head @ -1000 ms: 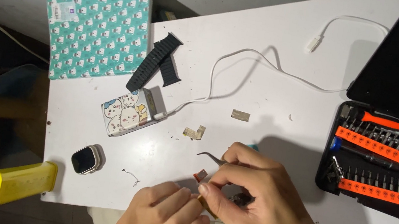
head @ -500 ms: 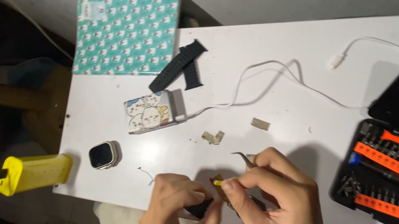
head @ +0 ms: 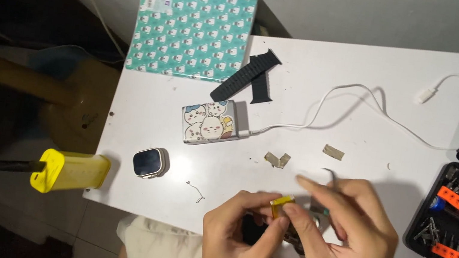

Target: Using tweezers to carefully position and install a small replacement battery into a smartwatch.

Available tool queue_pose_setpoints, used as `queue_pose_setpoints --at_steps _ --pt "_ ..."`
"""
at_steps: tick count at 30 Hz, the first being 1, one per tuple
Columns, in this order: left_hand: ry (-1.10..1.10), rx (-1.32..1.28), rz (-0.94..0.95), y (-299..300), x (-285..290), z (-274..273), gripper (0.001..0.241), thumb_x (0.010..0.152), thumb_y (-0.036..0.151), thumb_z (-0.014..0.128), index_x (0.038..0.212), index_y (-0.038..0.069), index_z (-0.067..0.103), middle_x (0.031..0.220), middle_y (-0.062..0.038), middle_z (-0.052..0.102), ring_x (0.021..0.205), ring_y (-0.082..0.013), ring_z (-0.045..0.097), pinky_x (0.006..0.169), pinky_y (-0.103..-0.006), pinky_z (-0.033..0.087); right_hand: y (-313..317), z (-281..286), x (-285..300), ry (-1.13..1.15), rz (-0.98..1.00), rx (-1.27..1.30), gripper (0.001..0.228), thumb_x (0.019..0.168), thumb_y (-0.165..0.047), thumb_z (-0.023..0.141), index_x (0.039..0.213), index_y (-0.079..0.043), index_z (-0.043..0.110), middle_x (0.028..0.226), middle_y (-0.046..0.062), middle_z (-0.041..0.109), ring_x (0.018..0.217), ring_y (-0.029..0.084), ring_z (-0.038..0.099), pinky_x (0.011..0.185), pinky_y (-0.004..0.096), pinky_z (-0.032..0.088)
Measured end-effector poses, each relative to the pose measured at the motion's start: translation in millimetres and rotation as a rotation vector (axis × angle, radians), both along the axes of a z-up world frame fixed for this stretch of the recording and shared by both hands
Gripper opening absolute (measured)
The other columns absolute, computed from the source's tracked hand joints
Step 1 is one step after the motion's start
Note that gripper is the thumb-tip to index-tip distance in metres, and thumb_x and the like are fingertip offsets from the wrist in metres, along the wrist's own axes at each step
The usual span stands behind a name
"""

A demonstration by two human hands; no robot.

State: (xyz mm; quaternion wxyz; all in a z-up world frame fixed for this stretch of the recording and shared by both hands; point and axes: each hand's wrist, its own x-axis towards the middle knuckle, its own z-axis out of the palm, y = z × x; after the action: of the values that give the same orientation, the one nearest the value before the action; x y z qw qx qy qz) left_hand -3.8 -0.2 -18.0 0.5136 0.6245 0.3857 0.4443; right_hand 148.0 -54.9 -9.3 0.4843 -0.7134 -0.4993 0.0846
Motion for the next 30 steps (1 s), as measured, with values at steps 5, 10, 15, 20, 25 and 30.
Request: queue_pose_setpoints --at_steps 5,10,15,20,25,30 --pt "0.079 0.070 0.086 1 -1 -11 0.034 0.095 0.009 0.086 0.128 0.002 0.079 0.089 -0.005 0.083 0.079 -0.0090 0.075 0.073 -0.0238 0.066 -4 0 -21 0.003 -0.018 0.124 0.032 0.089 -0.013 0.098 0.119 -0.012 0.086 0.107 0.009 0.074 0.075 0.011 0.061 0.068 0.024 0.055" --pt "0.147 0.326 0.113 0 5 -13 0.038 0.100 0.006 0.080 0.137 0.007 0.074 0.092 -0.005 0.079 0.076 -0.0122 0.073 0.073 -0.0251 0.064 0 2 -35 -0.025 0.001 0.087 0.026 0.089 -0.020 0.096 0.113 -0.020 0.086 0.097 -0.004 0.075 0.052 0.008 0.028 0.051 0.022 0.032" --pt "0.106 0.358 0.042 -4 1 -9 0.030 0.108 0.011 0.074 0.138 0.004 0.073 0.103 -0.012 0.080 0.087 -0.0186 0.079 0.082 -0.0288 0.068 -1 7 -36 -0.046 -0.055 0.124 0.027 0.089 -0.011 0.097 0.112 -0.010 0.083 0.114 0.001 0.086 0.055 0.008 0.032 0.057 0.021 0.041" --pt "0.109 0.524 0.088 -7 2 -13 0.025 0.108 0.008 0.076 0.131 -0.002 0.074 0.108 -0.014 0.083 0.088 -0.0224 0.078 0.080 -0.0292 0.067 -7 8 -35 -0.157 -0.055 0.146 0.016 0.096 -0.008 0.091 0.107 -0.013 0.081 0.102 -0.006 0.082 0.056 0.009 0.033 0.058 0.023 0.043" --pt "0.082 0.618 0.187 -12 8 -22 0.017 0.104 0.007 0.081 0.115 -0.004 0.076 0.100 -0.014 0.082 0.081 -0.0241 0.077 0.075 -0.0295 0.066 -11 18 -37 -0.152 -0.041 0.154 0.020 0.097 -0.001 0.085 0.108 -0.017 0.082 0.102 -0.006 0.082 0.056 0.010 0.035 0.058 0.024 0.043" --pt "0.096 0.784 0.246 -15 13 -15 0.007 0.106 0.004 0.076 0.108 -0.002 0.073 0.091 -0.012 0.078 0.077 -0.0239 0.073 0.070 -0.0297 0.061 -17 26 -37 -0.112 -0.018 0.113 0.027 0.094 0.002 0.080 0.112 -0.017 0.085 0.078 -0.006 0.063 0.055 0.009 0.038 0.057 0.026 0.042"
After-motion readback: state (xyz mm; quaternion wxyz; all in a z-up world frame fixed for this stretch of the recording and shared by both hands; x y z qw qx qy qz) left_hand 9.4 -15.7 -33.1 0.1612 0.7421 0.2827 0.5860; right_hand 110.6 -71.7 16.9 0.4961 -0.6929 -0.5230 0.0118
